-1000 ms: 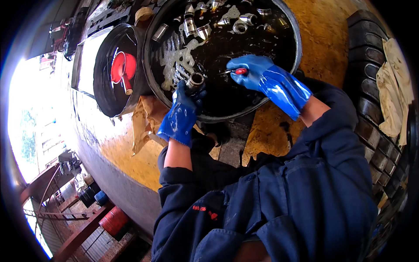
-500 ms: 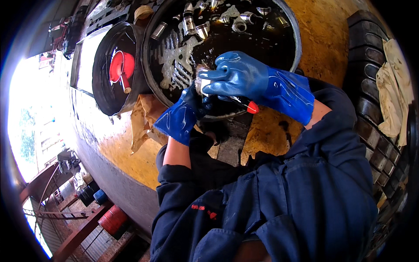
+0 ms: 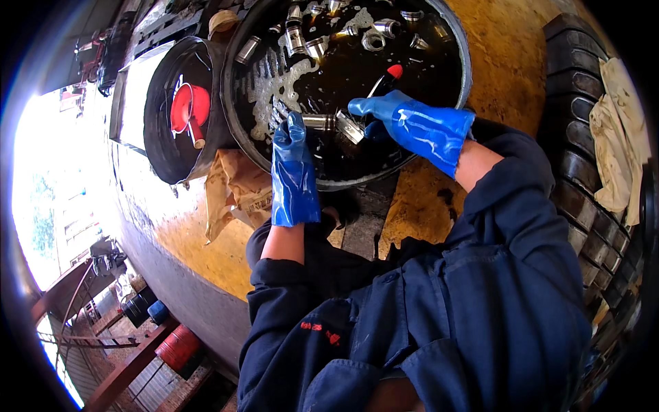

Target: The person sits on the floor and cleans small metal parts submerged in a dark liquid within a large metal basin. They use a red-handled brush to scrub the parts and repeatedly dip them into the liquid, handling them one at a time.

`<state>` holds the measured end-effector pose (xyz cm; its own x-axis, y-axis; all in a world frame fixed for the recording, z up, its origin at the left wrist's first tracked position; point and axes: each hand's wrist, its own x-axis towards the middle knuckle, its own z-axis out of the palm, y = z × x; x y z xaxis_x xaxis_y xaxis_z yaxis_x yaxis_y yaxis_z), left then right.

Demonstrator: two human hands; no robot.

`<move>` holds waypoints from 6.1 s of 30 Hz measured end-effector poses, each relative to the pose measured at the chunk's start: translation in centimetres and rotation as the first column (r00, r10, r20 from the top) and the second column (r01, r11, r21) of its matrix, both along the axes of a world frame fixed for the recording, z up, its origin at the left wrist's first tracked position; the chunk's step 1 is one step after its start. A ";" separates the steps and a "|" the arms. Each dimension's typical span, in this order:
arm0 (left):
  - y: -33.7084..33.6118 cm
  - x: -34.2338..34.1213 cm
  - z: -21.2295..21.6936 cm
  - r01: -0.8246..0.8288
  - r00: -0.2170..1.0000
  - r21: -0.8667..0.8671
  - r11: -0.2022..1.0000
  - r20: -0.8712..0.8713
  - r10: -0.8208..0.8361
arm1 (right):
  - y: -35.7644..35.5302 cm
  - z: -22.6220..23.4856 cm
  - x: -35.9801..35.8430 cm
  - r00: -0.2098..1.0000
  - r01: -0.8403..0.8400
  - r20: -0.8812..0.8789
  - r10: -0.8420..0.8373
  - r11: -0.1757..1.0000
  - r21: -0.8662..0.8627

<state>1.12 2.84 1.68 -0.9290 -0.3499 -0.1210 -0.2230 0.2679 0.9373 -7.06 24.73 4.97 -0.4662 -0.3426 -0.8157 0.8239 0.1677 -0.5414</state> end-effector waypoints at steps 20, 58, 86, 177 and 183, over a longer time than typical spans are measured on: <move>-1.6 -1.7 -3.9 -0.282 0.947 0.559 0.780 0.292 0.134 | 1.1 -6.1 -1.8 0.832 -0.243 -0.484 0.270 0.963 0.119; 7.0 -8.0 -4.1 0.744 0.664 -0.668 -0.018 0.742 -0.087 | 4.7 -2.0 -2.0 0.692 -0.215 -0.477 0.542 0.785 0.581; -1.6 -1.3 1.8 0.132 0.956 0.850 0.509 0.026 -0.291 | 3.0 -5.3 -4.0 0.708 -0.103 -0.701 0.083 0.995 0.013; -1.0 -2.2 1.3 0.258 0.933 -0.791 0.554 0.055 -0.355 | 2.0 -4.5 -2.7 0.980 0.119 -0.152 -0.129 0.990 -0.079; -0.7 -2.1 1.0 0.198 0.895 -0.775 0.599 -0.105 -0.433 | 0.3 -5.8 -1.7 0.938 0.324 0.222 -0.266 0.901 -0.290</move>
